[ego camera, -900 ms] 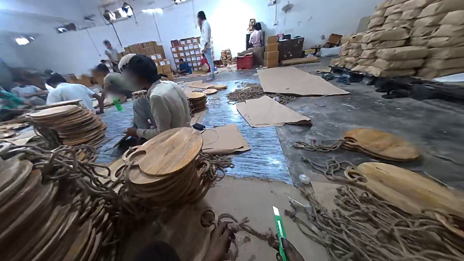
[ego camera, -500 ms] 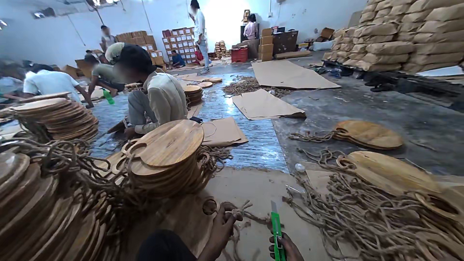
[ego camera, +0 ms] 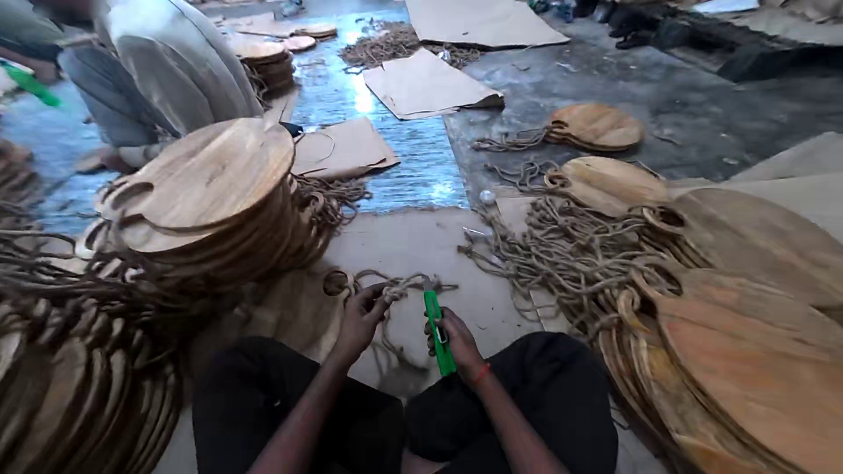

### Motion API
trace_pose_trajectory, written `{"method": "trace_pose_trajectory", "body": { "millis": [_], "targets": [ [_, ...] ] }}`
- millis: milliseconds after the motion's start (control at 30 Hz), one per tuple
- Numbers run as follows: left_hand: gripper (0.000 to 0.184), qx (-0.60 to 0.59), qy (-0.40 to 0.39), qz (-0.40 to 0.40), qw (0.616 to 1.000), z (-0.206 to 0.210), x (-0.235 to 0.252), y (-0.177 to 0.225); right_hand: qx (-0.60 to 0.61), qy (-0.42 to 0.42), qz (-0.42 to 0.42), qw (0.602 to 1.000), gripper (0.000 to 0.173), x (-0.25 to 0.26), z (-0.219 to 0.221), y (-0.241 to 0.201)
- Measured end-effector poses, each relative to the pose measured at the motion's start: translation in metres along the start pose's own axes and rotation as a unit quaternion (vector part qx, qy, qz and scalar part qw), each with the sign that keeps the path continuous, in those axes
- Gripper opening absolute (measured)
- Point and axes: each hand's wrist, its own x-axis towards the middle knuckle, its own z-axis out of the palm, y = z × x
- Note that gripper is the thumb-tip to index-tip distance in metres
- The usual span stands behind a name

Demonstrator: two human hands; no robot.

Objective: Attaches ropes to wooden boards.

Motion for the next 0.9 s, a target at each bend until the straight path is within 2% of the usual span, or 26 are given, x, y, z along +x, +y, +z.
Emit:
{"method": "trace_pose_trajectory", "body": {
  "millis": [133, 200, 333, 400, 467, 633, 767, 900],
  "targets": [
    [0.031, -0.048, 0.035, 0.080, 0.995, 0.001, 0.000, 0.005, -0.018, -0.004, 0.042, 0.999, 0.034, 0.003, 0.000, 0.002],
    [0.031, -0.037, 0.036, 0.082, 0.995, 0.002, 0.002, 0.005, -0.022, -0.020, 0.045, 0.999, 0.035, 0.002, 0.003, 0.002],
    [0.022, -0.037, 0.044, 0.001, 0.998, 0.003, 0.001, 0.002, -0.006, -0.083, 0.017, 0.996, 0.043, 0.008, 0.003, 0.006],
    [0.021, -0.069, 0.076, -0.048, 0.994, 0.000, 0.002, 0.004, -0.009, -0.078, 0.000, 0.997, 0.042, 0.010, 0.003, 0.008],
    [0.020, -0.092, 0.094, -0.062, 0.989, -0.003, 0.004, 0.006, -0.014, -0.052, -0.004, 0.999, 0.038, 0.011, 0.003, 0.007],
    [0.020, -0.072, 0.036, -0.048, 0.996, -0.001, 0.006, 0.000, 0.019, -0.052, 0.026, 0.998, 0.032, 0.011, 0.003, 0.006],
    [0.023, -0.018, -0.013, -0.029, 0.999, 0.004, 0.004, -0.003, -0.006, -0.060, 0.055, 0.997, 0.032, 0.008, 0.006, 0.006],
    [0.026, -0.002, -0.018, -0.042, 0.999, 0.006, 0.006, -0.006, -0.026, -0.073, 0.044, 0.996, 0.036, 0.011, 0.006, 0.005]
  ]
}}
